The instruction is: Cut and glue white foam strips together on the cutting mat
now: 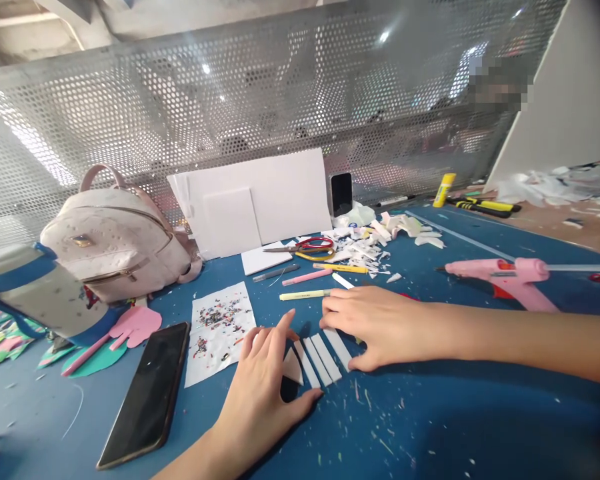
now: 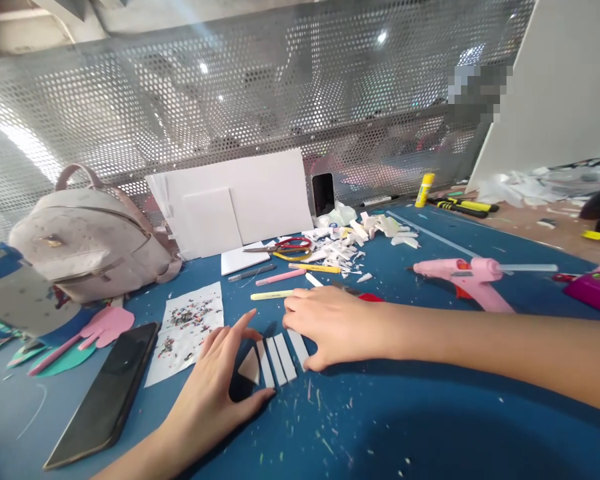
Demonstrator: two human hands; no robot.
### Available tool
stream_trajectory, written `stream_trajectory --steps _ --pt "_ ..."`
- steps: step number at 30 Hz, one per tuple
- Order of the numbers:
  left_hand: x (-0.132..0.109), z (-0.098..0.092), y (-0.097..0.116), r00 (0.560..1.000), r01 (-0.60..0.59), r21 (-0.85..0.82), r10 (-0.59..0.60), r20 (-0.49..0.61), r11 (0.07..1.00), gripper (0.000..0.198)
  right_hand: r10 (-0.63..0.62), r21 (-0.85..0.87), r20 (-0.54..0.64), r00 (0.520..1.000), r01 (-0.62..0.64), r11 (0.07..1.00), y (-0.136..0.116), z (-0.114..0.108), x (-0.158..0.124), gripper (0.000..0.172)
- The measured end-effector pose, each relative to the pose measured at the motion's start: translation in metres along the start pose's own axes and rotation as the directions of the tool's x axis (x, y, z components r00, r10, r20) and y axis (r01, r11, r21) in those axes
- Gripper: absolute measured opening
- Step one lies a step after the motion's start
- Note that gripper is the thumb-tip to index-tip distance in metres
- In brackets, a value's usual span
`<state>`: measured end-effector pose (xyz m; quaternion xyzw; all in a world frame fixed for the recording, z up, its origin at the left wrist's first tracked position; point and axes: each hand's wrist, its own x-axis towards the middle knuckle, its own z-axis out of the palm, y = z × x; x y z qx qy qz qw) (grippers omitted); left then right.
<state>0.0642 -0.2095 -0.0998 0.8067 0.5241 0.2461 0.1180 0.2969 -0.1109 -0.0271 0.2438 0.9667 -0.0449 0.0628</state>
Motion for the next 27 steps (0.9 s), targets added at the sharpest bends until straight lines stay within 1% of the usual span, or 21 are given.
stream_trajectory --steps 6,8,11,13,16,21,27 --pt "-0.002 0.001 -0.002 1.000 -0.008 0.005 0.008 -0.003 1.000 0.098 -0.006 0.063 -0.023 1.000 0.007 0.998 -0.002 0.001 -0.004 0.050" --pt "-0.003 0.001 -0.002 1.000 -0.015 0.011 0.015 -0.001 1.000 0.097 -0.017 0.098 -0.060 0.998 0.023 0.995 0.000 0.003 -0.004 0.051" --pt "-0.002 0.001 -0.002 1.000 -0.017 0.019 0.017 0.005 1.000 0.096 -0.035 0.146 -0.133 0.990 0.054 0.988 0.004 0.007 -0.004 0.058" --pt "-0.002 0.001 -0.002 1.000 -0.015 0.021 0.015 0.006 1.000 0.096 -0.047 0.150 -0.166 0.985 0.073 0.986 0.005 0.011 -0.003 0.062" --pt "-0.002 0.002 -0.002 1.000 -0.018 0.017 0.018 0.005 1.000 0.097 -0.069 0.134 -0.194 0.979 0.097 0.986 0.005 0.017 -0.002 0.060" --pt "-0.003 0.001 -0.003 1.000 -0.018 0.011 0.018 0.004 1.000 0.097 -0.083 0.118 -0.172 0.982 0.104 0.988 0.003 0.021 0.002 0.055" --pt "-0.003 0.001 -0.002 1.000 -0.024 0.004 0.024 -0.003 1.000 0.098 -0.077 0.123 -0.150 0.986 0.096 0.988 0.004 0.022 0.004 0.054"
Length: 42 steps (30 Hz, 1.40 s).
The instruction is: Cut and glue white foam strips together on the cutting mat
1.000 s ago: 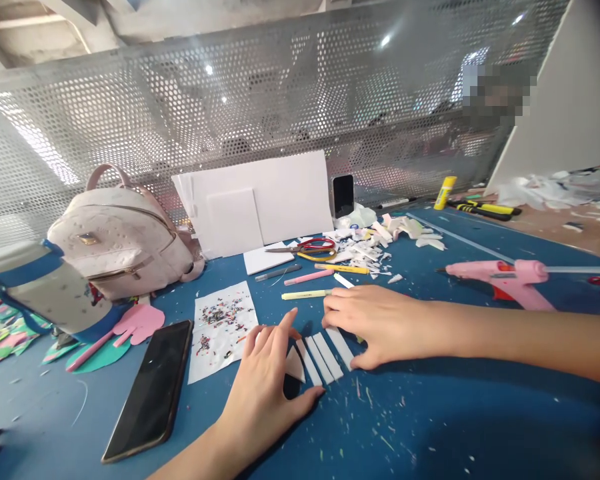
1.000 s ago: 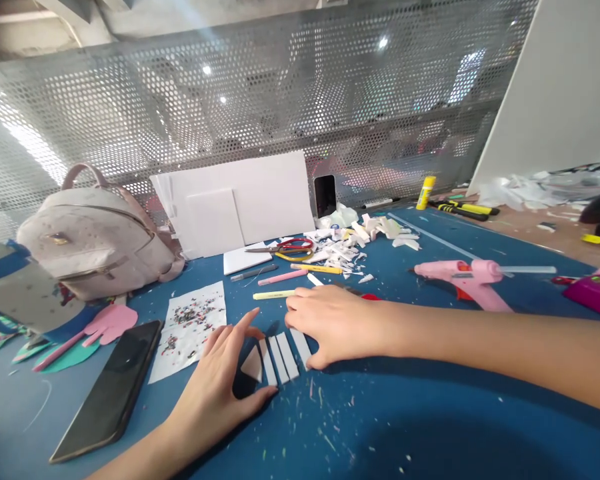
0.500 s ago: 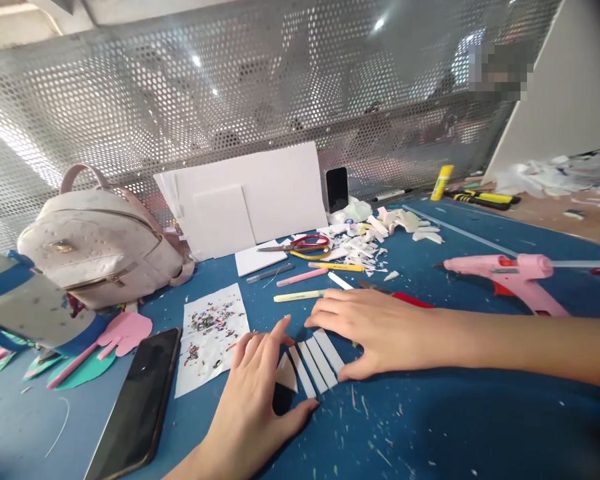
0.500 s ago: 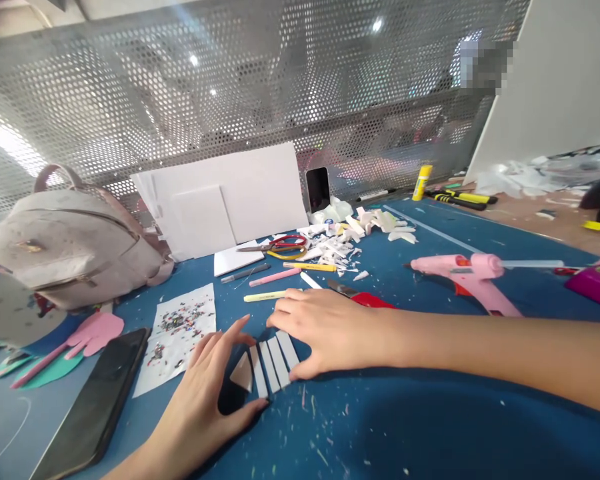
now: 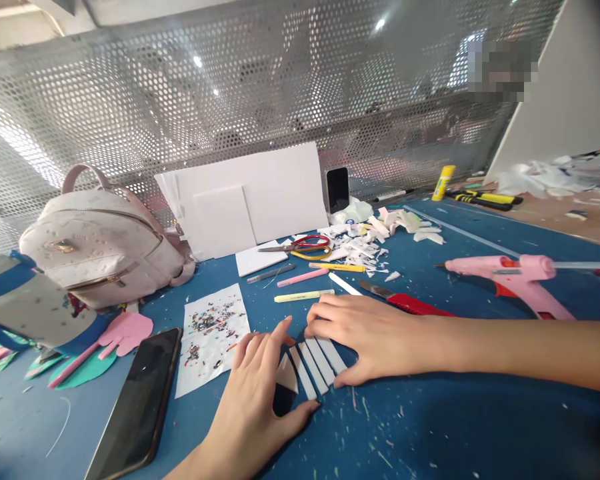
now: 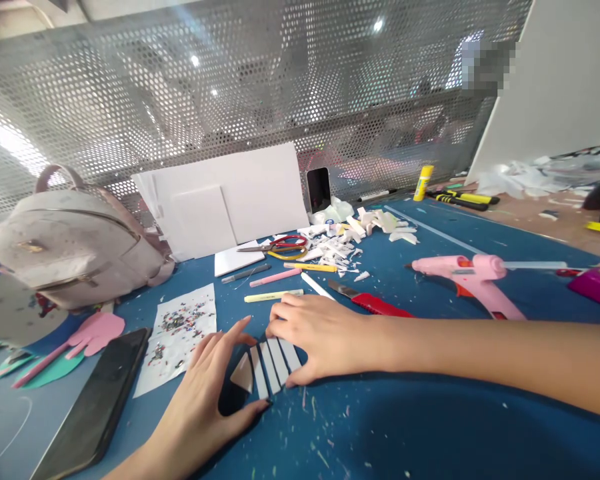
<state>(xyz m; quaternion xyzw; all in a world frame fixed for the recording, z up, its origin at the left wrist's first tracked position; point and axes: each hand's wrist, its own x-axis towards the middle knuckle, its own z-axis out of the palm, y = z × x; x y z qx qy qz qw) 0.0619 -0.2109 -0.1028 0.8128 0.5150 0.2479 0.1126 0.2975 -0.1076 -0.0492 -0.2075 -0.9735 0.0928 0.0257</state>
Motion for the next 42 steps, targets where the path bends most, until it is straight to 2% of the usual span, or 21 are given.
stream_trajectory --steps 6,15,19,23,27,34,38,42 --pt "0.001 0.000 0.000 1.000 0.008 -0.004 -0.007 0.012 1.000 0.099 0.029 -0.003 -0.015 0.999 -0.029 1.000 0.002 0.000 -0.005 0.060" --pt "0.000 0.000 0.000 1.000 0.006 0.006 -0.006 0.006 1.000 0.098 0.024 0.007 -0.019 1.000 -0.024 1.000 0.004 0.000 -0.008 0.048" --pt "0.001 0.000 0.000 1.000 0.010 0.020 -0.010 0.005 1.000 0.099 0.044 0.036 -0.028 0.999 -0.043 0.998 0.007 -0.004 -0.010 0.059" --pt "-0.001 -0.001 0.000 0.999 0.019 0.052 -0.017 -0.036 0.998 0.096 0.114 0.002 0.001 0.994 -0.114 0.994 0.021 -0.019 -0.021 0.073" --pt "-0.003 -0.002 0.000 1.000 0.024 0.043 -0.023 -0.019 0.999 0.091 0.204 -0.052 0.073 0.976 -0.201 0.978 0.031 -0.025 -0.035 0.059" --pt "-0.004 -0.003 0.001 0.999 0.034 0.001 -0.034 -0.012 0.999 0.082 0.227 0.008 0.038 0.973 -0.227 0.974 0.022 -0.018 -0.036 0.024" --pt "-0.003 -0.003 0.002 0.999 0.034 -0.016 -0.034 -0.016 0.999 0.080 0.209 -0.019 0.050 0.977 -0.208 0.978 0.015 -0.021 -0.031 0.023" --pt "-0.004 -0.003 0.001 1.000 0.021 -0.022 -0.022 -0.019 1.000 0.079 0.190 -0.044 0.084 0.978 -0.187 0.981 0.012 -0.024 -0.029 0.033"
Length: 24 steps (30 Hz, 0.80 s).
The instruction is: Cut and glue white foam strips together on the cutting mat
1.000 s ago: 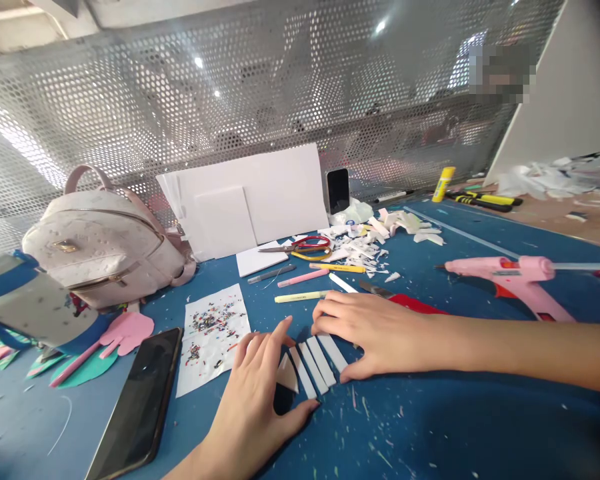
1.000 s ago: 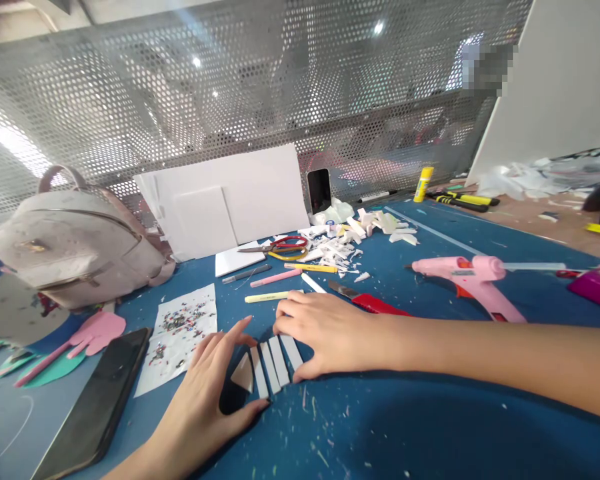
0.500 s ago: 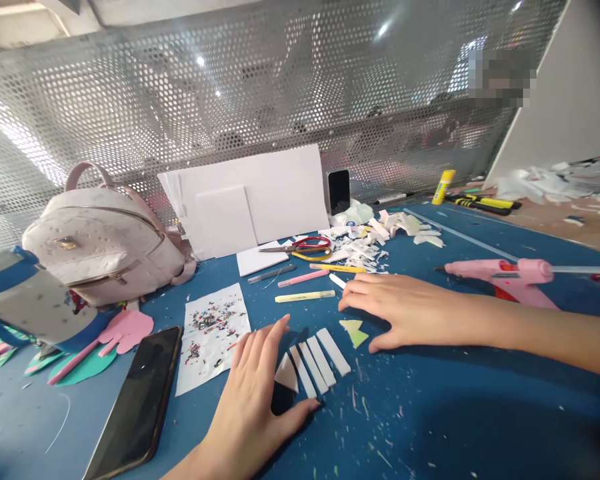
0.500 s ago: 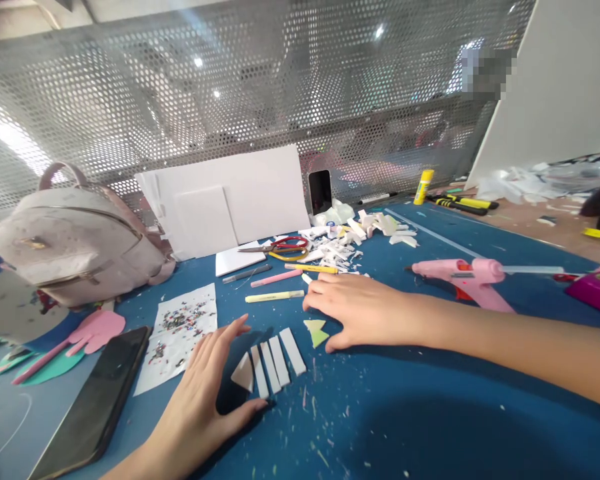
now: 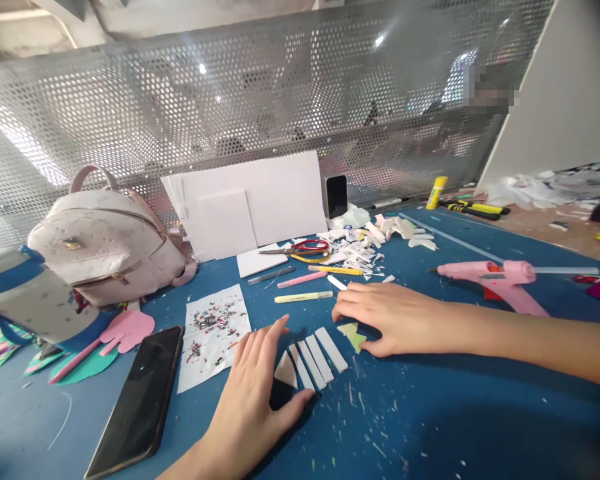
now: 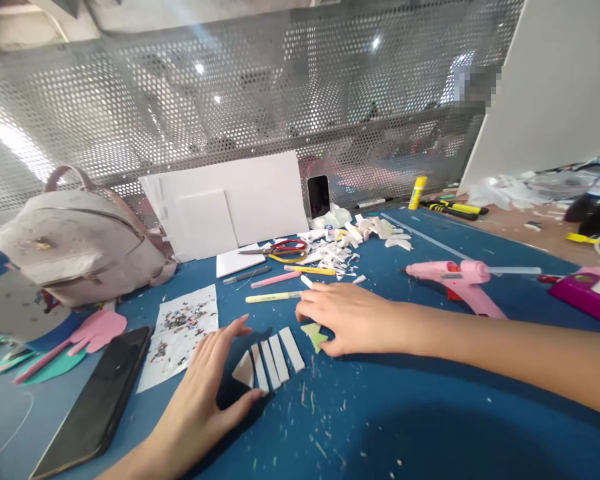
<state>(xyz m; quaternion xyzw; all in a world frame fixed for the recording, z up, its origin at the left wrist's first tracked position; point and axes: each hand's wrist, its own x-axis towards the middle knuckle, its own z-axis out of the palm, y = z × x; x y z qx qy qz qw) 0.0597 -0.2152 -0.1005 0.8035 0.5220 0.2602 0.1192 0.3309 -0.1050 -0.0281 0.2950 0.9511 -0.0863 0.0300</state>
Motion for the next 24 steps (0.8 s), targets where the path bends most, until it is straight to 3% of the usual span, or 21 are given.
stream_trajectory --steps 7,13,20,24 --pt "-0.003 0.000 -0.002 1.000 -0.013 -0.004 0.013 -0.005 1.000 0.075 -0.023 0.017 0.021 1.000 0.023 1.000 0.000 0.001 -0.004 0.040" --pt "-0.002 -0.001 -0.001 0.999 -0.032 -0.020 0.032 -0.014 0.999 0.072 -0.002 0.010 0.001 1.000 0.002 1.000 -0.001 0.003 -0.003 0.029" --pt "-0.003 0.000 0.000 0.999 -0.029 -0.009 0.028 -0.026 1.000 0.071 0.006 -0.175 0.029 1.000 -0.001 0.984 -0.011 0.000 -0.001 0.024" --pt "-0.001 -0.001 0.000 0.999 -0.038 -0.012 0.037 -0.019 0.999 0.071 -0.025 -0.200 0.042 0.999 0.033 0.979 -0.020 0.001 0.005 0.021"
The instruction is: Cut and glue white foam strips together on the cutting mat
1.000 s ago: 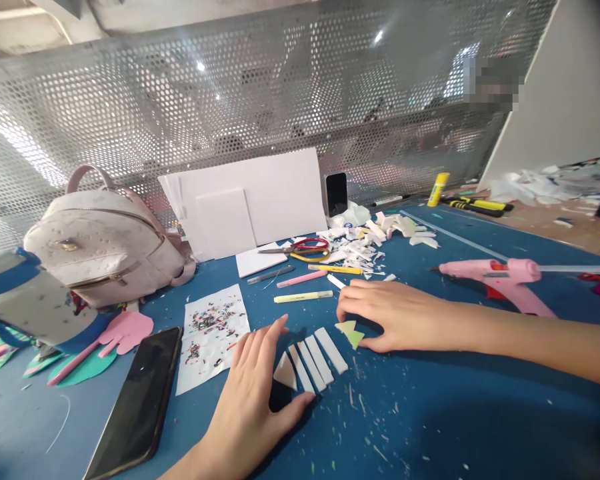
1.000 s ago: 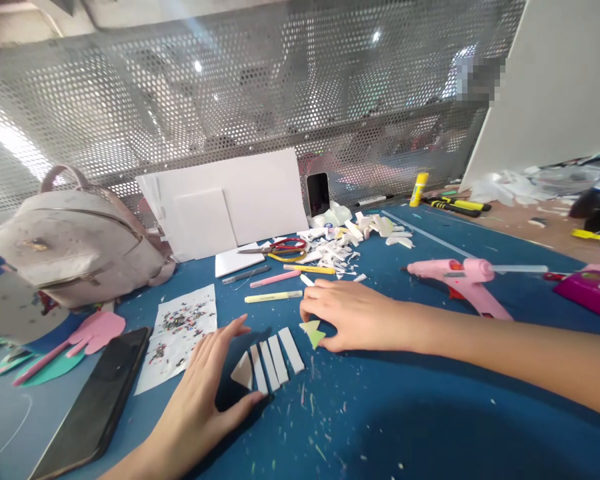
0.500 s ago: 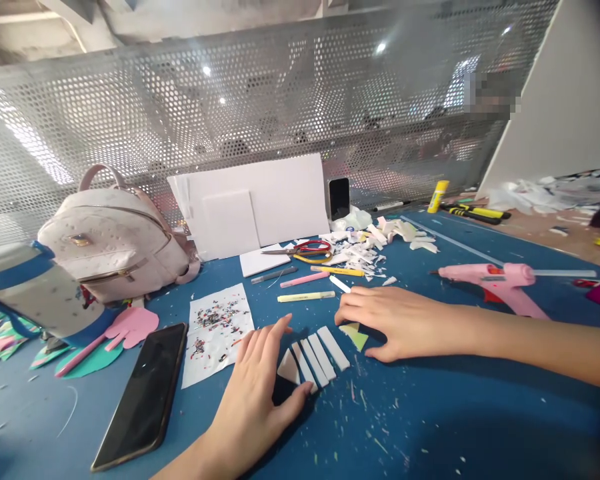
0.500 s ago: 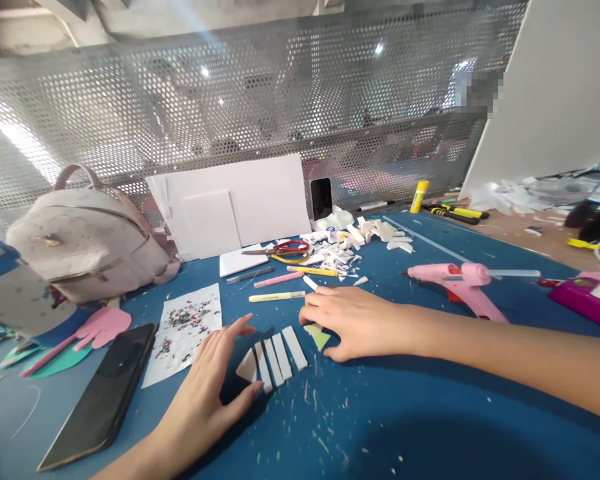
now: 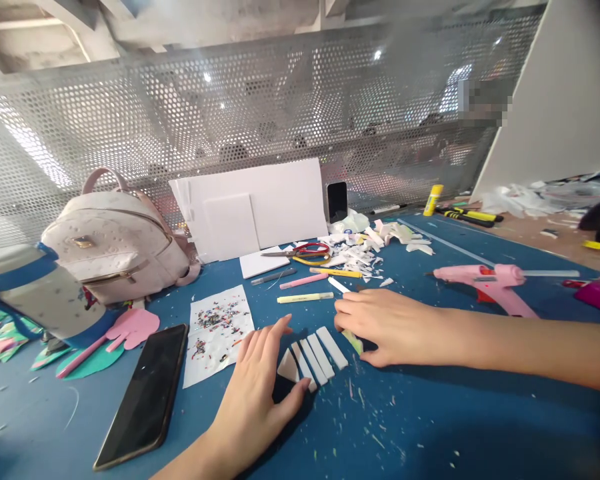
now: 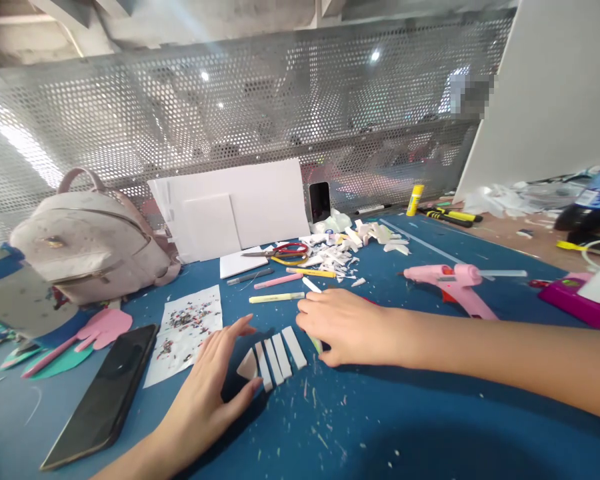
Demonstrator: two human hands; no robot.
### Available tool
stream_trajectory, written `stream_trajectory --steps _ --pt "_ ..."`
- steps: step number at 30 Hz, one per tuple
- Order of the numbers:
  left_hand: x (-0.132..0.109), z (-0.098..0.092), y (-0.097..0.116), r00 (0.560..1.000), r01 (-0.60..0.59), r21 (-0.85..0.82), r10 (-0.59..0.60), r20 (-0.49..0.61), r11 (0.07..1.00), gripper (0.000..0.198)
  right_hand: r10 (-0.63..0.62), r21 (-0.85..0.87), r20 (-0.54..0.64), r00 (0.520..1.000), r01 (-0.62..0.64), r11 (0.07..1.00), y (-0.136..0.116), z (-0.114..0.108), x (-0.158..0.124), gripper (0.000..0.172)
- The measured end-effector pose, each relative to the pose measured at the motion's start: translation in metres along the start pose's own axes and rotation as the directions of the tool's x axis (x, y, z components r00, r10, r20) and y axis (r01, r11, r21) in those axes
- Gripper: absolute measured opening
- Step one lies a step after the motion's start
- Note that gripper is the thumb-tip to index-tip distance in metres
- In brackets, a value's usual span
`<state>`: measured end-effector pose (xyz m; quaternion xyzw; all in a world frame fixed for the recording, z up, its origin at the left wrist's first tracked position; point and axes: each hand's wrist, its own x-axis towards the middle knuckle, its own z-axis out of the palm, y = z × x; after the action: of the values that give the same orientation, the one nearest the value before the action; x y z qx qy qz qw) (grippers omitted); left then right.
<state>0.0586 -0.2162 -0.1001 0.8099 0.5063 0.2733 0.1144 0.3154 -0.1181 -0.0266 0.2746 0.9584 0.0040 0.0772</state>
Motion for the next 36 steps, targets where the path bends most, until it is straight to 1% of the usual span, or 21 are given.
stream_trajectory --steps 3,6,10,18,25,29,32,34,36 --pt "0.001 0.000 0.000 1.000 -0.002 0.004 0.002 0.000 1.000 0.070 -0.015 -0.003 -0.014 1.000 0.015 1.000 -0.002 0.000 0.004 0.027" --pt "0.000 0.000 0.000 1.000 -0.010 0.003 0.010 0.001 1.000 0.071 -0.029 0.021 -0.034 0.999 0.030 0.999 0.001 0.003 0.005 0.032" --pt "0.000 -0.001 0.001 1.000 -0.010 -0.001 0.010 -0.002 1.000 0.071 -0.028 0.070 -0.043 0.999 0.031 0.997 0.008 0.005 0.002 0.029" --pt "0.000 0.000 -0.001 1.000 0.001 -0.010 -0.001 0.004 1.000 0.072 0.026 0.119 -0.037 0.999 -0.021 0.993 0.013 -0.001 0.000 0.025" --pt "-0.001 0.001 -0.003 0.999 0.027 -0.019 -0.027 0.020 0.999 0.073 0.018 0.119 -0.045 0.999 -0.012 0.993 0.015 0.007 0.000 0.027" --pt "-0.002 0.001 -0.002 1.000 0.027 -0.016 -0.027 0.012 1.000 0.072 0.009 0.134 -0.059 0.998 -0.001 0.991 0.017 0.005 -0.003 0.026" --pt "-0.001 0.001 -0.002 0.999 0.030 -0.019 -0.030 0.016 0.999 0.071 0.005 0.165 -0.067 0.998 0.006 0.986 0.017 0.002 -0.006 0.032" --pt "0.000 0.001 -0.003 0.999 0.034 -0.024 -0.034 0.021 0.999 0.071 -0.023 0.180 -0.065 0.998 0.034 0.983 0.018 0.000 -0.008 0.033" --pt "0.000 0.001 -0.004 0.999 0.035 -0.029 -0.034 0.024 0.999 0.071 -0.093 0.181 -0.069 0.993 0.104 0.978 0.019 0.000 -0.011 0.028"
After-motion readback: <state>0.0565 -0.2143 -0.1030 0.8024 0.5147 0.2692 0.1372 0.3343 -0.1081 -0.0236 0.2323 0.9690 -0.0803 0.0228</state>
